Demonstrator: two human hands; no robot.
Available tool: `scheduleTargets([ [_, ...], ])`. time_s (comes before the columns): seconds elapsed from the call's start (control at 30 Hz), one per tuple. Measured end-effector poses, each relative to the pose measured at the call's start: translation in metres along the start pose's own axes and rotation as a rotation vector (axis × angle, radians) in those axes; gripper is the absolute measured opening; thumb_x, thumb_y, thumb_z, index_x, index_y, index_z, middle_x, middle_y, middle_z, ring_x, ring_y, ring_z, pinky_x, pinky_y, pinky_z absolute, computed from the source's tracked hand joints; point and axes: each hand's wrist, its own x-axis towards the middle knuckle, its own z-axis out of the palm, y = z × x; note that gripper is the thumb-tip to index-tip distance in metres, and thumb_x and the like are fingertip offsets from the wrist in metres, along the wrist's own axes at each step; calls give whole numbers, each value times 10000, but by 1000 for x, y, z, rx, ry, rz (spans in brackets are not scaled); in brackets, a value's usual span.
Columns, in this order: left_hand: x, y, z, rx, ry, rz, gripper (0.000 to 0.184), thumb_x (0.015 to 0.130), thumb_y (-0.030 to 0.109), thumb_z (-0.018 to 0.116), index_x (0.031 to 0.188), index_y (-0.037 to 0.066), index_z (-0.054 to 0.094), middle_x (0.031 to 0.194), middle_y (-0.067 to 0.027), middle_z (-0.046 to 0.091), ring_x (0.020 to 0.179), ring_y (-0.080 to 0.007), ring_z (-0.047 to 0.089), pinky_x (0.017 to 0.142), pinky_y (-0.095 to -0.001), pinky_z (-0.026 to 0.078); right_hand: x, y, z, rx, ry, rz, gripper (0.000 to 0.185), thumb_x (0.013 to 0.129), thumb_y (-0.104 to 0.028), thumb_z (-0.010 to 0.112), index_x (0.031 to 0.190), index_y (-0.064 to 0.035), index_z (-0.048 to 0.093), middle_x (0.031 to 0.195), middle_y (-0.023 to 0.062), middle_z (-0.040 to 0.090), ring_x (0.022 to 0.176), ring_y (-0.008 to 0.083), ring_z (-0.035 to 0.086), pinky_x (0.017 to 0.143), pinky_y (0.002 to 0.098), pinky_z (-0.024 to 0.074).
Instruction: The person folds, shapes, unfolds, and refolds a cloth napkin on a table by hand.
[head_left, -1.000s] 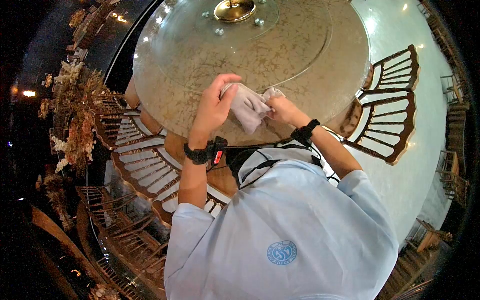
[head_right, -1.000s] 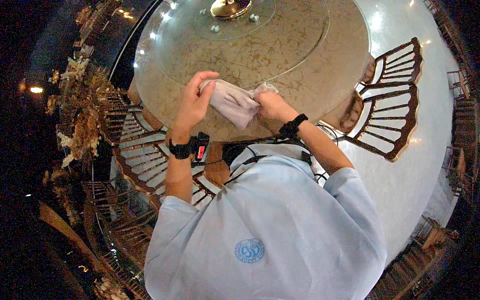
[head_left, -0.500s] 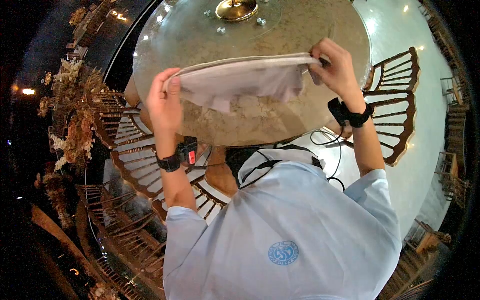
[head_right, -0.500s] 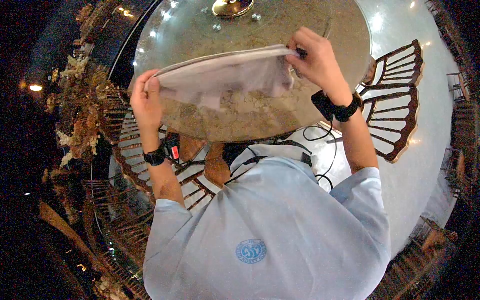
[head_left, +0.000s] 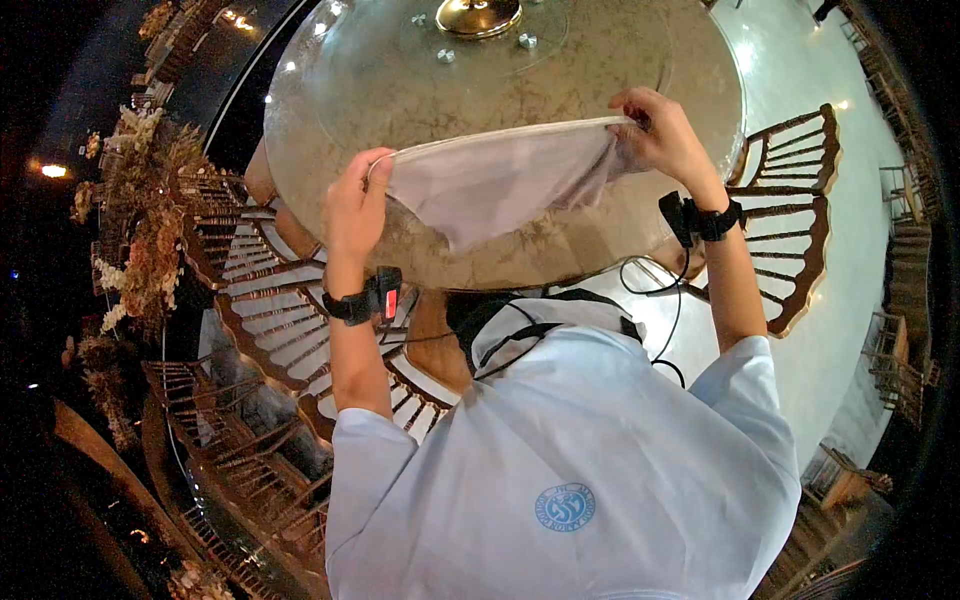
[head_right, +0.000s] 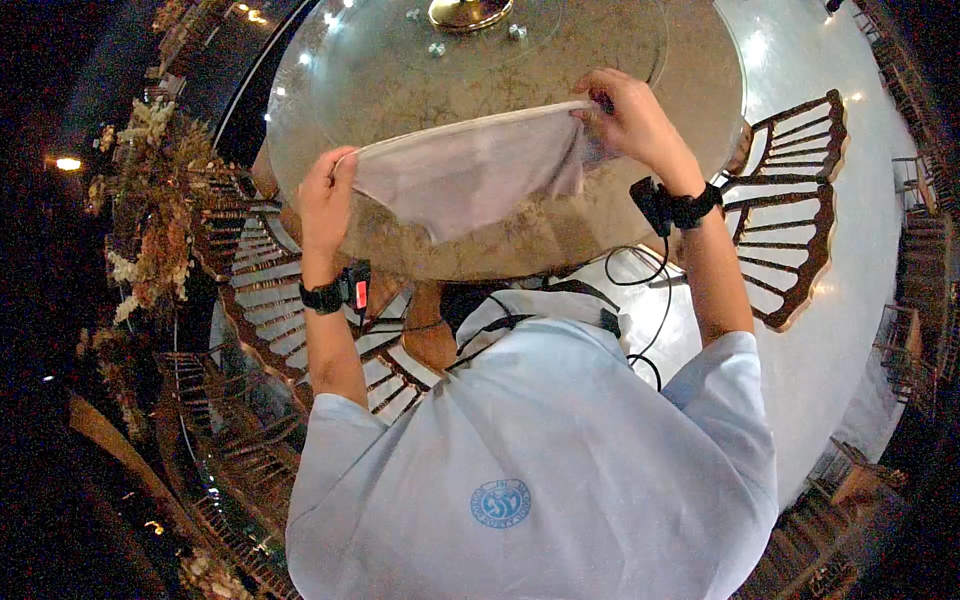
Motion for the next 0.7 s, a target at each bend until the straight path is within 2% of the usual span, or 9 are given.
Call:
scheduleTargets([
  [0.1, 6, 1, 2, 13, 10, 30, 267, 911, 286, 556, 1007, 48, 630, 741, -119, 618, 635, -169, 562, 618, -274, 442, 8, 10, -2, -151, 6, -126, 200, 748, -126, 687, 877, 4, 605, 790, 158, 558, 724, 331, 563, 617, 366, 453],
  [0.2, 9, 11, -3, -8, 50, 36, 254, 913, 271, 556, 1000, 45, 632, 755, -127, 626, 646, -173, 571, 631, -273, 448, 10, -6, -13, -96, 15, -4, 239, 739, -169, 716, 839, 12, 597, 774, 147, 544, 699, 307, 552, 603, 355, 445],
  [0.37, -2, 13, -17, -72, 54, 90, 223, 916, 226, 555, 996, 31, 629, 768, -132, 630, 675, -171, 588, 648, -276, 457, -11, -27, -26, -98, -60, -9, 280, 713, -208, 747, 817, 2, 596, 719, 132, 520, 647, 275, 532, 565, 343, 422],
  [0.4, -11, 10, -19, -18, -26, -15, 214, 915, 209, 555, 990, 22, 626, 786, -134, 635, 690, -167, 592, 655, -277, 458, -19, -28, -24, -94, -112, 4, 285, 707, -217, 755, 805, -2, 596, 697, 128, 512, 627, 269, 524, 551, 342, 414],
  [0.43, -20, 8, -20, 36, -109, -119, 205, 914, 192, 554, 985, 12, 624, 804, -136, 639, 705, -164, 596, 661, -278, 458, -30, -25, -15, -9, -122, 3, 293, 690, -193, 773, 757, -3, 560, 640, 69, 478, 563, 179, 450, 520, 292, 378],
  [0.5, -44, -14, -5, -32, -191, -24, 216, 898, 194, 570, 984, 2, 617, 837, -144, 644, 746, -164, 609, 675, -288, 461, -62, -14, 11, 37, -283, 71, 293, 664, -188, 781, 770, 4, 586, 692, 126, 553, 602, 234, 525, 557, 327, 418],
  [0.53, -59, -31, 7, -72, -288, -107, 223, 891, 199, 572, 982, -1, 612, 840, -156, 638, 751, -193, 616, 680, -301, 463, -75, -8, 24, 59, -369, -50, 295, 661, -186, 780, 778, 11, 593, 733, 148, 584, 641, 284, 561, 588, 352, 436],
  [0.57, -74, -48, 19, -111, -383, -191, 231, 883, 203, 575, 979, -4, 606, 843, -169, 633, 757, -222, 624, 686, -313, 465, -91, 2, 40, 34, -530, 55, 292, 665, -190, 773, 775, 11, 592, 738, 155, 585, 661, 317, 564, 603, 362, 441],
  [0.7, -109, -77, 55, -125, -561, -268, 246, 883, 215, 562, 975, -11, 595, 828, -193, 615, 760, -302, 619, 685, -342, 466, -131, 28, 83, 58, -651, 97, 277, 662, -140, 758, 816, 14, 586, 724, 169, 562, 681, 349, 558, 614, 389, 445],
])
